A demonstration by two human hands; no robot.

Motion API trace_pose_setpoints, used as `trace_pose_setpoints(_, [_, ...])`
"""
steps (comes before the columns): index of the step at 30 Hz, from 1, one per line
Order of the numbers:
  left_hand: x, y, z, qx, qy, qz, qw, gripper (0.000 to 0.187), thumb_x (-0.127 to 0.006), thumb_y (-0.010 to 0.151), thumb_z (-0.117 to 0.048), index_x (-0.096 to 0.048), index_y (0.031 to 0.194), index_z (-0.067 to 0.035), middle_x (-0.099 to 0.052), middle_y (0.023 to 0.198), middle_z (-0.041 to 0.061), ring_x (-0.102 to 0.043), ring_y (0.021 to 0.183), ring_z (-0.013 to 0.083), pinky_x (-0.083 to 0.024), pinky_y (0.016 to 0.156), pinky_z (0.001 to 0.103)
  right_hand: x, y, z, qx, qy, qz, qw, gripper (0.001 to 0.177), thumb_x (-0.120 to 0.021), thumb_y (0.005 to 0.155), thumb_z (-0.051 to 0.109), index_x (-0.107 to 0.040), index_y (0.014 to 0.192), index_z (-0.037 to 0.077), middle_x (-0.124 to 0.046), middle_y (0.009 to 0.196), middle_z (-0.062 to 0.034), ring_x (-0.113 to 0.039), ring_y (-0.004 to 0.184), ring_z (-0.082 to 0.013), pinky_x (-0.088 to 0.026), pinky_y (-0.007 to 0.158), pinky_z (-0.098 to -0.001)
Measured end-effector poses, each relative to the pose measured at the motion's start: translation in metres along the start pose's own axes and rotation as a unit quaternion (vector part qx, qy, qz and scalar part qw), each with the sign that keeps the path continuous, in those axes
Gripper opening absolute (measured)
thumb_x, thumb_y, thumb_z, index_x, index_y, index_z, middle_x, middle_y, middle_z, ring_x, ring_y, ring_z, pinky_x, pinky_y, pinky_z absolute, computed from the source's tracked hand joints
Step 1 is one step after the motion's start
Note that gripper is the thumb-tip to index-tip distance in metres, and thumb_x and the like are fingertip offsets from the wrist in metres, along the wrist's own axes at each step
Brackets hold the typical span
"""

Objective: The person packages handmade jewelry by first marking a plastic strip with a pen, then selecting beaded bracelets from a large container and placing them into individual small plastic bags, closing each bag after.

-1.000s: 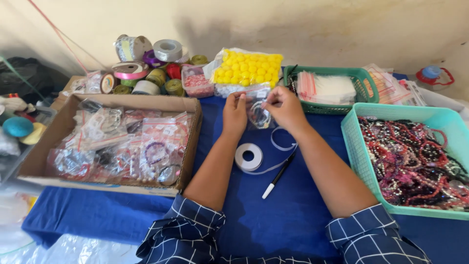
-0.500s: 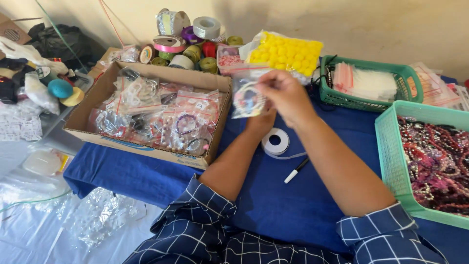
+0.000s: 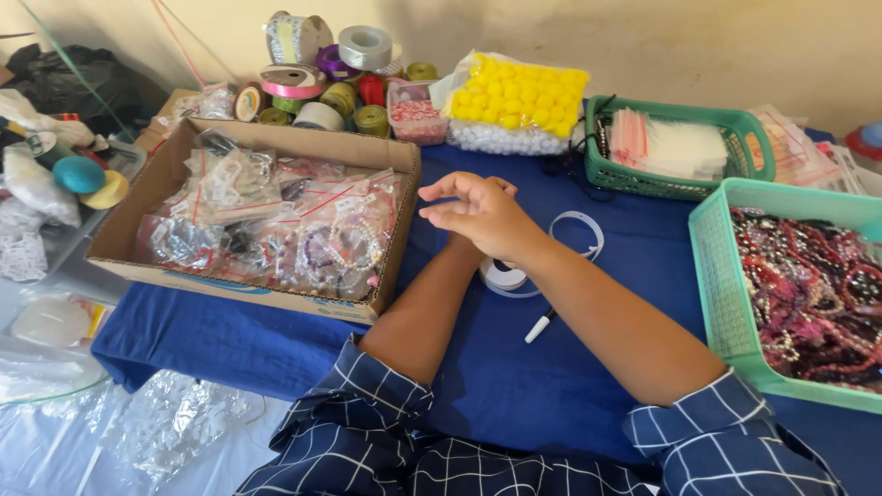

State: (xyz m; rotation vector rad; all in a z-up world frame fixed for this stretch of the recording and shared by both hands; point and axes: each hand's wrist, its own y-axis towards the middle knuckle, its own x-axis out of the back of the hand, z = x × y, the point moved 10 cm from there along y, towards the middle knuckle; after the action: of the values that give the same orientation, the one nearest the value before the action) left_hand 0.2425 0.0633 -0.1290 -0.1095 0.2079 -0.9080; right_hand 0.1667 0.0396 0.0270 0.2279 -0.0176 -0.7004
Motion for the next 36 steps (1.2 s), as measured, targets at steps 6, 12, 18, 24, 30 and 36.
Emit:
trace_pose_setpoints(6, [-0.011,-0.046,0.069,0.271,0.894,0.355,0.027,0.018,-0.066,0.091,-0.009,-0.066,0.109,-0.009,-0.073,0.105,0.006,-0.07,0.1,0.0191,-0.057,0.085,0.031,0.046,-0.057,0.039,0.02,-0.12,-0.04,0.992,0.022,-0.07,0.097,0.005,-0.063,0.118,0.0,-0.067,0.12,-0.0054,-0.065,0.107,-0.0113,-0.054,0.096,-0.0302])
trace_pose_setpoints(12, [-0.05,-0.109,0.149,0.206,0.878,0.387,-0.193,0.026,-0.073,0.085,-0.015,-0.069,0.11,-0.01,-0.07,0.114,0.012,-0.068,0.102,0.0337,-0.054,0.084,0.042,0.064,-0.117,0.086,-0.029,-0.338,-0.071,0.938,0.012,-0.069,0.091,0.004,-0.069,0.104,0.005,-0.068,0.098,-0.0035,-0.066,0.089,-0.0125,-0.056,0.078,-0.029])
trace_pose_setpoints(18, [-0.047,-0.159,0.154,0.301,0.778,0.424,-0.353,0.041,-0.087,0.075,-0.03,-0.069,0.111,-0.018,-0.062,0.128,0.008,-0.054,0.124,0.0369,-0.047,0.099,0.049,0.04,-0.146,0.056,-0.13,-0.569,0.105,0.805,0.021,-0.076,0.074,0.006,-0.073,0.094,0.011,-0.069,0.089,-0.0065,-0.07,0.086,-0.025,-0.056,0.075,-0.039])
trace_pose_setpoints(24, [-0.027,-0.173,0.105,0.401,0.691,0.382,-0.465,0.078,-0.099,0.049,-0.025,-0.066,0.12,-0.025,-0.05,0.139,0.004,-0.04,0.136,0.035,-0.038,0.107,0.055,0.034,-0.153,0.036,-0.175,-0.57,0.143,0.79,0.024,-0.08,0.072,0.01,-0.073,0.095,0.013,-0.065,0.093,-0.0056,-0.068,0.091,-0.0263,-0.054,0.079,-0.0409])
trace_pose_setpoints(30, [-0.031,-0.159,0.109,0.345,0.72,0.398,-0.452,0.059,-0.094,0.062,-0.026,-0.068,0.115,-0.024,-0.053,0.135,0.006,-0.044,0.133,0.0363,-0.043,0.103,0.054,0.041,-0.148,0.032,-0.106,-0.578,0.132,0.798,0.017,-0.081,0.073,0.011,-0.074,0.089,0.013,-0.063,0.094,-0.0059,-0.063,0.097,-0.0273,-0.052,0.084,-0.0405])
trace_pose_setpoints(36, [-0.029,-0.15,0.116,0.348,0.738,0.37,-0.445,0.05,-0.085,0.069,-0.021,-0.066,0.115,-0.023,-0.059,0.127,0.005,-0.053,0.125,0.0368,-0.05,0.099,0.048,0.051,-0.135,0.048,-0.049,-0.61,0.065,0.788,0.014,-0.08,0.072,0.01,-0.073,0.084,0.011,-0.062,0.096,-0.0065,-0.061,0.098,-0.0292,-0.051,0.085,-0.0417])
